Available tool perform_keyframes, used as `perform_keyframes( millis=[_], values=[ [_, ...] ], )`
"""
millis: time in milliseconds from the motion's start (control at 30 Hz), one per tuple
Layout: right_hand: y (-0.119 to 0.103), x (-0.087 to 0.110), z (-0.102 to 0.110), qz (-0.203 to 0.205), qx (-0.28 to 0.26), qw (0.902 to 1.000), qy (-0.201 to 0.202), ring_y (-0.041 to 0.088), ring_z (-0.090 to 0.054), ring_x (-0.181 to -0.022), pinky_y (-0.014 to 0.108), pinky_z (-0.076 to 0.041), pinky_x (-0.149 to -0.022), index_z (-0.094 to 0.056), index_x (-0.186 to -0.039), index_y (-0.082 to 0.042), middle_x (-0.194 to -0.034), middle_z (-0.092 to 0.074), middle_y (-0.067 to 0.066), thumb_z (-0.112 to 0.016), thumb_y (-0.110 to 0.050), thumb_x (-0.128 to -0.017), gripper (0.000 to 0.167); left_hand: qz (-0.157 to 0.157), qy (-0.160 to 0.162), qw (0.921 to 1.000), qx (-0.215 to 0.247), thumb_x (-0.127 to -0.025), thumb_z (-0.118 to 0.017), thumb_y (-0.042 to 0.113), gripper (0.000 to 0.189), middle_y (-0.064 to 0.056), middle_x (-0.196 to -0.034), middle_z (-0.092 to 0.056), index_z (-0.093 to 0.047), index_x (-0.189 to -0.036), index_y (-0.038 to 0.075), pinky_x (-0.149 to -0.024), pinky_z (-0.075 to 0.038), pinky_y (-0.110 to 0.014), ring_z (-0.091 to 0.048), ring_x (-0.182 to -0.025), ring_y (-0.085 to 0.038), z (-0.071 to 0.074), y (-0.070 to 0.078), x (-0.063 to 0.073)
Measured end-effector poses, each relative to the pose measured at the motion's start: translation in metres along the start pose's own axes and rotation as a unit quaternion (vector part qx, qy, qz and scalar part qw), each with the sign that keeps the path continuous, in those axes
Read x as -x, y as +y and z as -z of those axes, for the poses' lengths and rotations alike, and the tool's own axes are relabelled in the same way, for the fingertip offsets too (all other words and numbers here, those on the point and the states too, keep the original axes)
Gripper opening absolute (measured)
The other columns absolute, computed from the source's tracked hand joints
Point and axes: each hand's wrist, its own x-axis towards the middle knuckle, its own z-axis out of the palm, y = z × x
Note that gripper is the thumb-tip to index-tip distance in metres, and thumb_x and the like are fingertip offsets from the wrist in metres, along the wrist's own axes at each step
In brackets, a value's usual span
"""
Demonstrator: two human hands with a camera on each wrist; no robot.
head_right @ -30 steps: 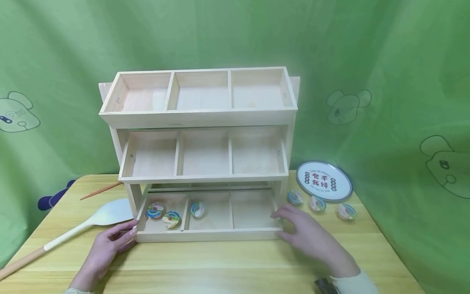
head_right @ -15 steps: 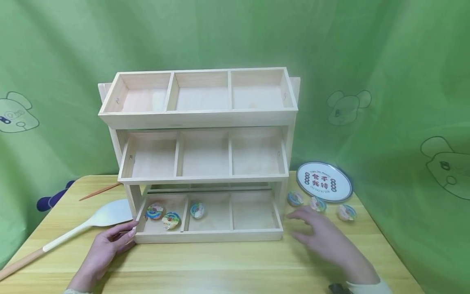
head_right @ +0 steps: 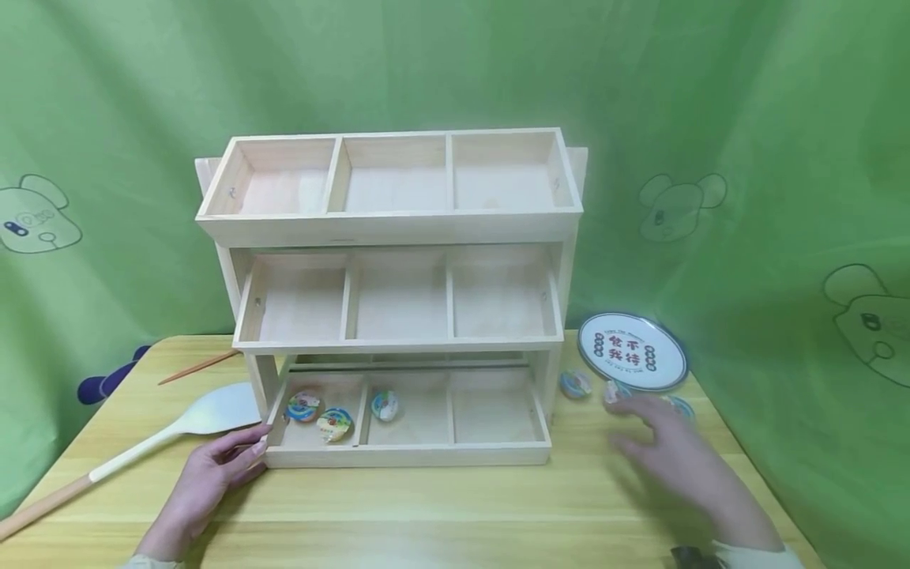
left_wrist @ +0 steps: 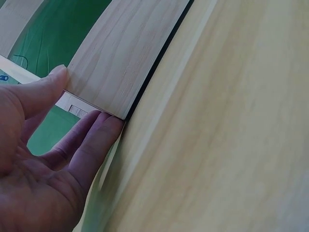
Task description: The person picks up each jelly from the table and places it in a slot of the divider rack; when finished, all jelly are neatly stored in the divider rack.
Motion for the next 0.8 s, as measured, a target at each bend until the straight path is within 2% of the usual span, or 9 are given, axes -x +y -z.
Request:
perform_keyframes(
  millis=[133,333,500,800],
  values=[
    [0.007,0.000,0.004,-0.010,0.000,0.9999,0.003,0.048,-0.046,-0.110,0.071,-0.041,-0.083,-0.066,-0.114,-0.005,-0.122,-0.057,0.026,-0.081,-0.007,-0.078,0.039,-0.001,0.001,1.0000,-0.002,-0.091,-0.071,0.009,0.042,-0.023,-0.136,-0.051,-0.059,-0.128,-0.006,-0.090,-0.056,-0.029,-0.064,-0.102,-0.018,0.000,0.000,0.000],
    [0.023,0.000,0.011,-0.040,0.003,0.9992,-0.008,0.060,-0.035,-0.118,0.082,-0.027,-0.090,-0.057,-0.125,0.005,-0.133,-0.044,0.035,-0.078,-0.012,-0.082,0.051,0.000,0.002,1.0000,-0.004,-0.090,-0.071,0.009,0.042,-0.022,-0.138,-0.050,-0.059,-0.128,-0.006,-0.090,-0.056,-0.029,-0.064,-0.102,-0.017,0.000,0.000,0.000],
    [0.044,0.003,0.013,-0.051,-0.020,0.9984,-0.017,0.064,-0.032,-0.119,0.083,-0.024,-0.090,-0.053,-0.131,0.007,-0.139,-0.036,0.038,-0.075,-0.012,-0.086,0.053,0.004,0.000,1.0000,-0.001,-0.090,-0.072,0.009,0.044,-0.021,-0.139,-0.049,-0.059,-0.128,-0.006,-0.090,-0.055,-0.028,-0.064,-0.102,-0.015,0.001,0.000,0.000],
    [0.068,0.007,0.014,-0.099,-0.006,0.9941,-0.044,0.065,-0.031,-0.119,0.084,-0.025,-0.086,-0.047,-0.137,0.007,-0.143,-0.032,0.037,-0.070,-0.019,-0.092,0.056,0.006,0.001,1.0000,-0.001,-0.090,-0.072,0.011,0.044,-0.021,-0.139,-0.049,-0.059,-0.129,-0.006,-0.091,-0.055,-0.028,-0.064,-0.102,-0.014,0.000,0.001,0.000]
  ],
)
